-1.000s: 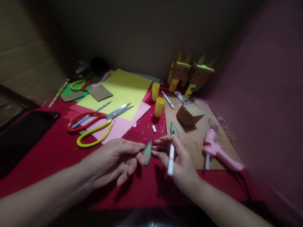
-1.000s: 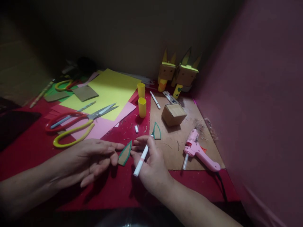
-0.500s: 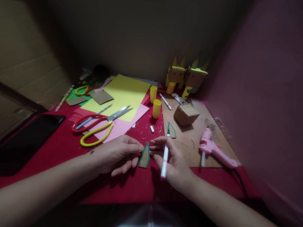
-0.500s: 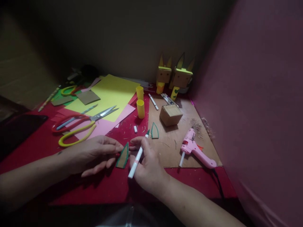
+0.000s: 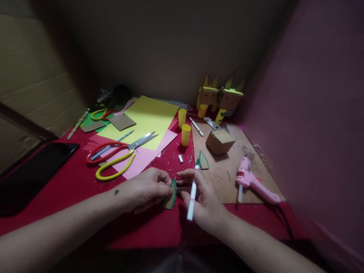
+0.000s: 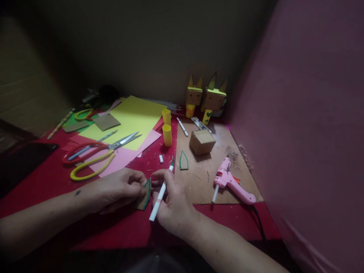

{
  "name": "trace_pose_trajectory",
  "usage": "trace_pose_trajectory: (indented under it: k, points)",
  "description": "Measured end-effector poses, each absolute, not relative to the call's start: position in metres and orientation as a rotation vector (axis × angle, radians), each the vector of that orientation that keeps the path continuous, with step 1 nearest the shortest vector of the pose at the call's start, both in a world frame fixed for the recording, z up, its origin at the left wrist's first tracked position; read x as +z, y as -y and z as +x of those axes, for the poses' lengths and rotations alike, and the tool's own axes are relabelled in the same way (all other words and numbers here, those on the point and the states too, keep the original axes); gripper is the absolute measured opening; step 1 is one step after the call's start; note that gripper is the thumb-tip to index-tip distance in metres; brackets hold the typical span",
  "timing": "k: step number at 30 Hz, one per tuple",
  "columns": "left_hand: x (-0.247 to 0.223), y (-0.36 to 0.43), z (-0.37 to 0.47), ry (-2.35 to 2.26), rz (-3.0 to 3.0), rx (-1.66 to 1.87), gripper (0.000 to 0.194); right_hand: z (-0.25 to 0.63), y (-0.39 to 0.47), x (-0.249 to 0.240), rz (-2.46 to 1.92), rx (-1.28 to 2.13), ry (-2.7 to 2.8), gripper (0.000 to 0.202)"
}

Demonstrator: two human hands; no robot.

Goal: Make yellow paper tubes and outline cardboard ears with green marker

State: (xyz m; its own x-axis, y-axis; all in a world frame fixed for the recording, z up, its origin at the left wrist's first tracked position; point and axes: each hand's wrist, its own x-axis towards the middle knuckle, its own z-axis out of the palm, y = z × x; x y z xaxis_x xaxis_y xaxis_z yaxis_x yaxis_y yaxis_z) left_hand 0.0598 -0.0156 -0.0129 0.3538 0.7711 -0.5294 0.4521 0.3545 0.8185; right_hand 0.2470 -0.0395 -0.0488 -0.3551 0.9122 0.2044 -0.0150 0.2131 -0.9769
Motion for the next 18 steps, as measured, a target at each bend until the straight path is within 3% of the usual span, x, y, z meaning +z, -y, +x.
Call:
trace_pose_trajectory:
  k: [5,12,18]
  points:
    - [0.0,-0.006,0.051,-1.371,1.68,0.475,0.027,0.253,0.037,-0.047,-0.97,1.124,1.479,0.013]
    - [-0.011,-0.044,0.064,-1.278,2.463,0.476,0.024,0.27,0.033,-0.029,-1.049,1.09,1.382,0.038]
    - [-0.022,-0.055,0.072,-1.027,2.76,0.324,0.022,0.275,0.023,-0.014,-1.039,0.962,1.325,0.025]
